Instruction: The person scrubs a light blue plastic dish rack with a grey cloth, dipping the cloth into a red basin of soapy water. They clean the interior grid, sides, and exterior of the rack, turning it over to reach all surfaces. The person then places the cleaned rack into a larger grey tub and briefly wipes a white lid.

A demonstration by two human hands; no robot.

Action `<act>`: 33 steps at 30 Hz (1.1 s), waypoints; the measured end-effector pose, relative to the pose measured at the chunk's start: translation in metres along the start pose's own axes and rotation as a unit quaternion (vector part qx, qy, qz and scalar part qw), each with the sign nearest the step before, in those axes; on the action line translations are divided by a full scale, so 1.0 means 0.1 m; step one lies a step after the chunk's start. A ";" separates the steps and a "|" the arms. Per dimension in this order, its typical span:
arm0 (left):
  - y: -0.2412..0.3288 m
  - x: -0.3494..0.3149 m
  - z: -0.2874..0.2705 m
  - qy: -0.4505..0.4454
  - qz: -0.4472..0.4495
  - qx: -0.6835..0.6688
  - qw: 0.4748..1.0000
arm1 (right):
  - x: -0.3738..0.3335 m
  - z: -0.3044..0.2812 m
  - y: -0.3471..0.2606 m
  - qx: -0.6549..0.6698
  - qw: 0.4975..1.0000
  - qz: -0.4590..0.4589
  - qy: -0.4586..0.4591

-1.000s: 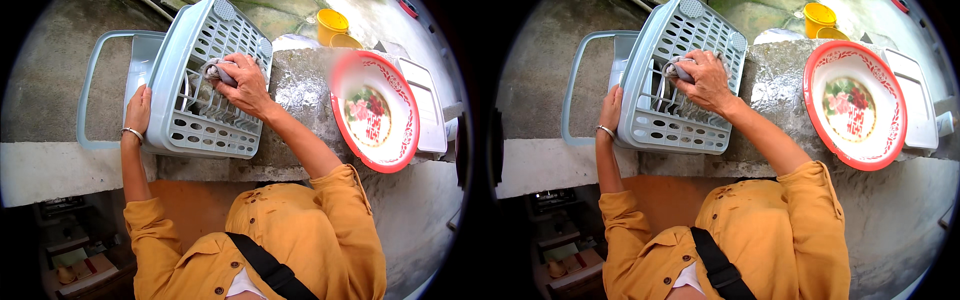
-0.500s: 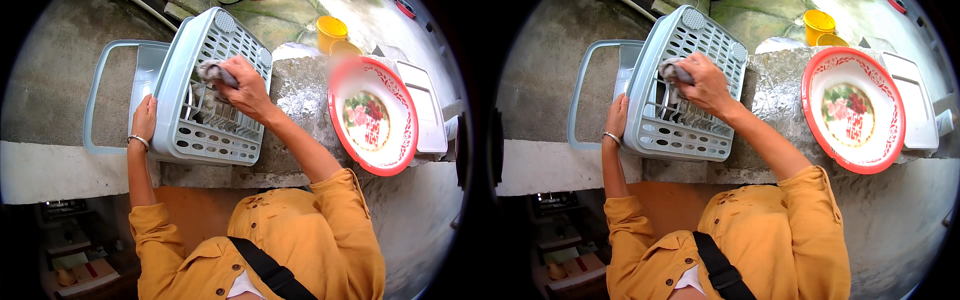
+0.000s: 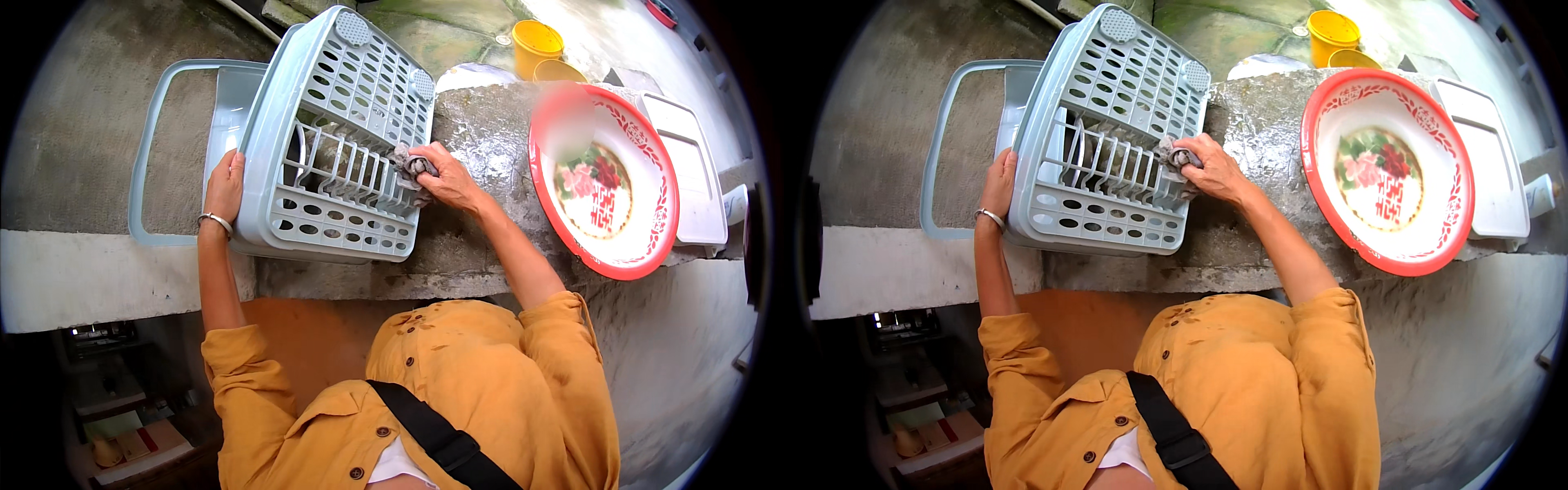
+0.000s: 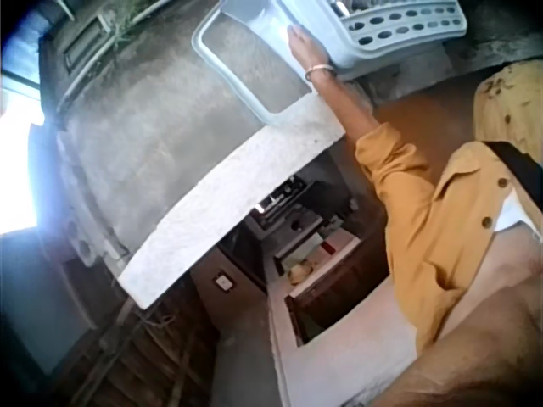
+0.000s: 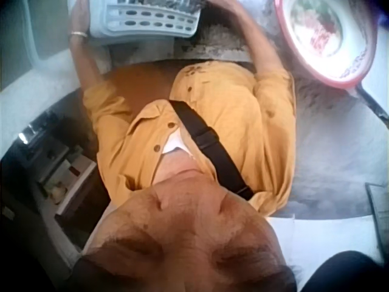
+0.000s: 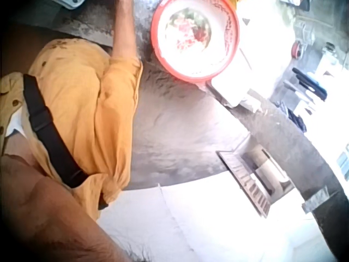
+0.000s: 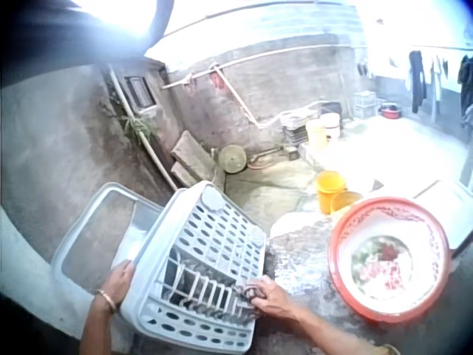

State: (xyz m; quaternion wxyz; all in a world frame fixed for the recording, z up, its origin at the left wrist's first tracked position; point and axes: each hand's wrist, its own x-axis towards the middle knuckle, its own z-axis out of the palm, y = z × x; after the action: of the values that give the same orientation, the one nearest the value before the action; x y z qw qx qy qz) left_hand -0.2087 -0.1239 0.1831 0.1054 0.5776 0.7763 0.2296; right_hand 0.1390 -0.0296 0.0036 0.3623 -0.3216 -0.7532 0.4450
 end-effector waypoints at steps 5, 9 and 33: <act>-0.09 0.01 -0.02 -0.006 0.009 0.025 1.000 | 0.25 -0.08 -0.79 0.088 0.995 -0.030 0.046; 0.13 -0.04 -0.02 -0.008 0.004 0.036 0.999 | 0.26 0.21 -0.61 -0.022 0.990 -0.120 0.070; 0.16 -0.03 -0.01 -0.001 0.016 0.040 0.999 | -0.53 0.31 -0.73 -0.098 0.994 -0.024 -0.030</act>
State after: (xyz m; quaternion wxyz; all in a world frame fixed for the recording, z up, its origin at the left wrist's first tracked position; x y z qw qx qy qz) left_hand -0.1949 -0.1234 0.1914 0.0797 0.5936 0.7756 0.1996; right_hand 0.1296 -0.1145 0.0451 0.3168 -0.3244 -0.8111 0.3695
